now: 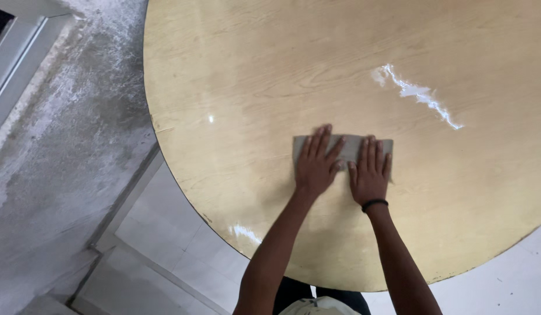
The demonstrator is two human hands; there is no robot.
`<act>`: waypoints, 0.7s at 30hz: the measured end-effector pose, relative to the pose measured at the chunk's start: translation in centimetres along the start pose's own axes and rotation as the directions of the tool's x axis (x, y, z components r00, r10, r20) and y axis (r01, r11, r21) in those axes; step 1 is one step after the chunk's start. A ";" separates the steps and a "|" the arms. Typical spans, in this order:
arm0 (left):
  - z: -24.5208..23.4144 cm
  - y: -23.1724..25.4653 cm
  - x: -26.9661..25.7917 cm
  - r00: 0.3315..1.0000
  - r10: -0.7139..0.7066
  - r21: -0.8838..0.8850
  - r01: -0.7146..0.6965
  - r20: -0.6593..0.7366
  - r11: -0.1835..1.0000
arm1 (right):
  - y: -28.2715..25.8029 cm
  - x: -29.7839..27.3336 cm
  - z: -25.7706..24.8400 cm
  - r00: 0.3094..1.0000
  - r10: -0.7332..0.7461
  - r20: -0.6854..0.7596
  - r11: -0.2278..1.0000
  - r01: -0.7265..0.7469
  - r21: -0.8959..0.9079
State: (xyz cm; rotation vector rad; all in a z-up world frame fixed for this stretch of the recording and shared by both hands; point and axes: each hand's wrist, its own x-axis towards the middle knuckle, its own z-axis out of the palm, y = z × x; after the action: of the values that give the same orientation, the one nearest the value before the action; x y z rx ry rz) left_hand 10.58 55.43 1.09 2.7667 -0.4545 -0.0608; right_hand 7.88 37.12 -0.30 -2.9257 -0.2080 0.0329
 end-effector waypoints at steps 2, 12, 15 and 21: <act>0.8 1.9 -3.1 0.992 0.087 0.027 -0.090 0.093 0.996 | 0.8 -4.7 0.5 0.999 0.049 0.000 0.999 -0.049 -0.021; 1.0 -2.1 -27.4 0.954 -0.247 -0.208 0.280 0.170 0.937 | -9.7 -17.3 5.8 0.879 -0.430 0.207 0.900 0.435 0.022; 0.7 -4.8 -28.8 0.936 -0.338 -0.147 0.349 0.099 0.925 | -14.4 -14.2 6.3 0.824 -0.501 0.266 0.861 0.506 0.054; -1.9 -11.7 -22.8 0.882 -0.453 0.003 0.457 -0.126 0.889 | -20.3 -1.0 4.0 0.710 -0.619 0.335 0.766 0.641 0.056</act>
State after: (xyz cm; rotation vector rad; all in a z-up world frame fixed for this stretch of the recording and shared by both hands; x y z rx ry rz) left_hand -7.33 73.74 -1.27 2.8268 0.2386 0.0049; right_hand 3.96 57.48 0.05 -2.7133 -1.2778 0.4271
